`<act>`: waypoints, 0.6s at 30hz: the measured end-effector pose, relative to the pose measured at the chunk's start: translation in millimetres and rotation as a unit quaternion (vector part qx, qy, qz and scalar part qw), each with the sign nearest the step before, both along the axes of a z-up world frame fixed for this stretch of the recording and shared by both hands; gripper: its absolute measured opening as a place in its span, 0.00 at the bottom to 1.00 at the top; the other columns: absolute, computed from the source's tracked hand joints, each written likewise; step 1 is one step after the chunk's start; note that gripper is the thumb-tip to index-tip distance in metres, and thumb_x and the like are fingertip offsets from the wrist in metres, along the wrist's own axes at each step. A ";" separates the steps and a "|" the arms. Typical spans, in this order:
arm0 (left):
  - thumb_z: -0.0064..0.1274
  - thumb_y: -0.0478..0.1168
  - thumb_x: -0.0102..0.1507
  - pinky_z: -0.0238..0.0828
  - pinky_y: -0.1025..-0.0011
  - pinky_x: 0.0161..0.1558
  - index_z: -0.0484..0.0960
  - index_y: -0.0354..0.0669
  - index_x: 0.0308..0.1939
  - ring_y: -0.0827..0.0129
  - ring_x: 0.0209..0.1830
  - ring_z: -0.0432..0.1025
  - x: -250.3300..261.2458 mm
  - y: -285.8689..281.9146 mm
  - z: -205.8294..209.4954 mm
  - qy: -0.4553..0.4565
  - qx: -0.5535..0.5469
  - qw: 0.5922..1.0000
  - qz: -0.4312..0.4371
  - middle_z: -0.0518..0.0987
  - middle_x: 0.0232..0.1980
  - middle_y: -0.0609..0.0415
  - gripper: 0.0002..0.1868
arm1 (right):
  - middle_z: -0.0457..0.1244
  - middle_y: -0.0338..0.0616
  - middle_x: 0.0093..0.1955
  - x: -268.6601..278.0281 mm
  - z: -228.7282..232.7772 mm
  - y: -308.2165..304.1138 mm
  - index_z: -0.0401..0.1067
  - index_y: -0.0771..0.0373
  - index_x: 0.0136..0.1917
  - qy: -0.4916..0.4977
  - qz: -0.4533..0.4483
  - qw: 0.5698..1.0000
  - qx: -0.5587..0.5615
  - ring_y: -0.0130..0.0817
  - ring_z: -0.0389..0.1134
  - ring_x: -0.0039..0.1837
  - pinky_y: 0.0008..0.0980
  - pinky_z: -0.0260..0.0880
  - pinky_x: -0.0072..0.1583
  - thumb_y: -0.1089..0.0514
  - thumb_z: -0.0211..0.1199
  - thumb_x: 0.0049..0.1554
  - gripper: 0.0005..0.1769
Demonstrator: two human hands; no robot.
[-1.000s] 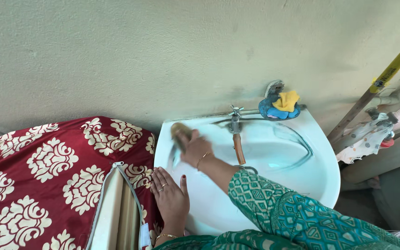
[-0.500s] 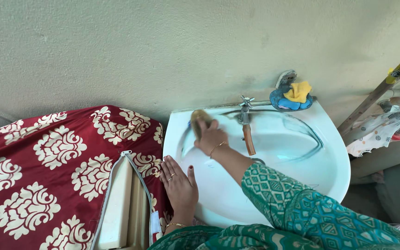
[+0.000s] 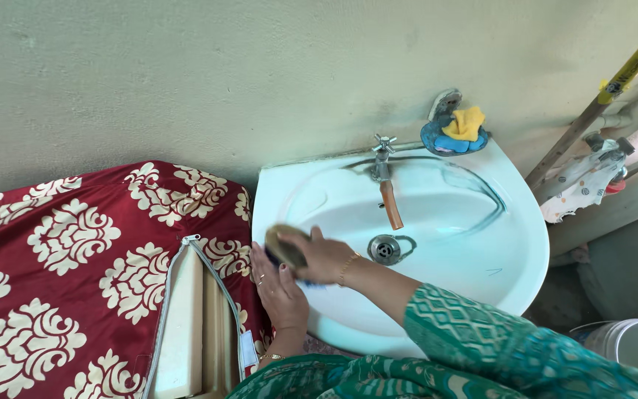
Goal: The person scrubs the interior and exterior surfaces of a white pedestal sink using a blue sponge and a brush, including the faucet and the surrounding wall area.
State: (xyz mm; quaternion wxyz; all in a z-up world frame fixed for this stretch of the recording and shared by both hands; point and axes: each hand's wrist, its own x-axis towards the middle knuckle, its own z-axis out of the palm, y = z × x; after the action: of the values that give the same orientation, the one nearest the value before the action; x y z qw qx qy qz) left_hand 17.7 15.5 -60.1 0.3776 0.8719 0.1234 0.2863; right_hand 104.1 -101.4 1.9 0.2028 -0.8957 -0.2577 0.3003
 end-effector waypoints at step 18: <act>0.25 0.54 0.72 0.32 0.52 0.78 0.44 0.35 0.80 0.58 0.83 0.42 1.2 -3.6 6.4 0.118 0.094 0.988 -0.020 0.51 0.82 0.43 0.38 | 0.50 0.60 0.77 63.3 6.1 -7.8 0.55 0.25 0.76 -0.224 -0.128 0.962 -0.089 0.58 0.68 0.61 0.48 0.71 0.62 0.31 0.72 0.47 0.48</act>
State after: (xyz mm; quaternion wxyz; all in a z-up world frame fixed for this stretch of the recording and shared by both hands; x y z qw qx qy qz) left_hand 18.9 11.9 -53.7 0.2828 0.9334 0.1219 0.1843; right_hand 167.5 -109.2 8.0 0.0961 -0.9799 -0.1526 0.0849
